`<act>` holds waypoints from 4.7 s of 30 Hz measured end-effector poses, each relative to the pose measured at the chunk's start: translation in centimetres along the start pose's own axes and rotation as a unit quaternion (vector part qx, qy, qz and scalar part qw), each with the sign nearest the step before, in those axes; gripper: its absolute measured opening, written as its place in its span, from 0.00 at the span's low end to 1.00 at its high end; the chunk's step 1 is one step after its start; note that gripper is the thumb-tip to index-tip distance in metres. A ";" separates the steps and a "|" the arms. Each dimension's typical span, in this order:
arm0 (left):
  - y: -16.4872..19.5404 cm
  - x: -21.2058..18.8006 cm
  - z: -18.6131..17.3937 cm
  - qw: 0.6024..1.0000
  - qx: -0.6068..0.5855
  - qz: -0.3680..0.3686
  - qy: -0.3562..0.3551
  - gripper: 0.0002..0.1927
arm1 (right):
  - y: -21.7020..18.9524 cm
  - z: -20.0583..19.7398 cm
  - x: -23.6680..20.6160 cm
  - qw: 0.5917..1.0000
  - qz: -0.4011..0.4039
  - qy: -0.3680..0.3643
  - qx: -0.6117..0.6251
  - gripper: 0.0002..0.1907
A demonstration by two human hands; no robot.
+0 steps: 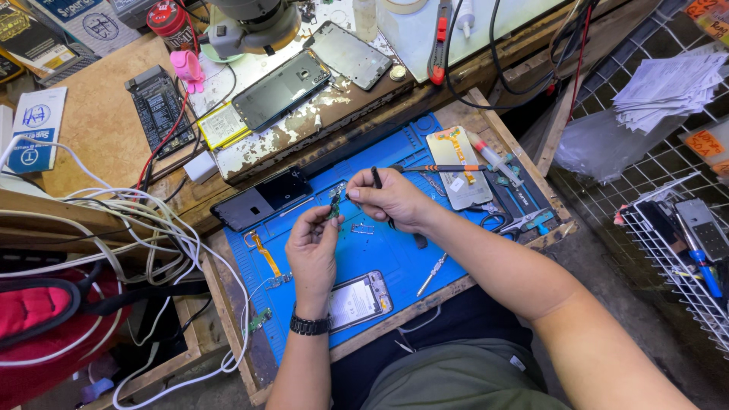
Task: The person cleans a small green circuit board using a brush and tweezers. They then place the component onto the smartphone's internal assembly and connect a ribbon cable to the motherboard.
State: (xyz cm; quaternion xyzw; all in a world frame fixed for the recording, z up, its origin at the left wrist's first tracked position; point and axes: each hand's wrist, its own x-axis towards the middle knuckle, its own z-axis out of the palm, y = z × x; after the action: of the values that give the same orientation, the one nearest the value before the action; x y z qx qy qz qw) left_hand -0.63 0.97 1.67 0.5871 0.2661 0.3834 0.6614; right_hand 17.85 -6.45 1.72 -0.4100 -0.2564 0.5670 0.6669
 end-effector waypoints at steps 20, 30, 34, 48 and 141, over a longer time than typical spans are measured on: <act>0.4 -0.2 0.2 0.999 0.008 -0.010 -0.029 0.09 | 0.1 0.5 0.0 0.998 0.003 -0.016 -0.057 0.08; 0.4 0.2 0.2 0.995 -0.063 -0.075 -0.003 0.10 | -0.3 0.9 -0.3 0.997 0.080 -0.007 -0.013 0.09; -0.1 0.3 -0.2 0.988 -0.125 -0.092 0.025 0.06 | -0.2 0.8 -0.1 0.996 0.092 -0.005 -0.001 0.09; -0.5 0.5 -0.3 0.975 -0.189 -0.112 0.043 0.05 | 0.8 1.2 -0.1 0.995 0.090 0.009 -0.029 0.08; -0.2 -0.4 0.8 0.994 -0.103 -0.008 0.038 0.15 | 0.9 3.3 -1.8 0.938 -0.168 0.077 -0.293 0.08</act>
State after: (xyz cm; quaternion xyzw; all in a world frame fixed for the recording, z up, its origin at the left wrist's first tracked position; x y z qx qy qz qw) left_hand -0.13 0.21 1.53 0.4992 0.2548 0.4251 0.7108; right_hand 14.27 -7.33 2.90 -0.5807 -0.4245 0.3133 0.6200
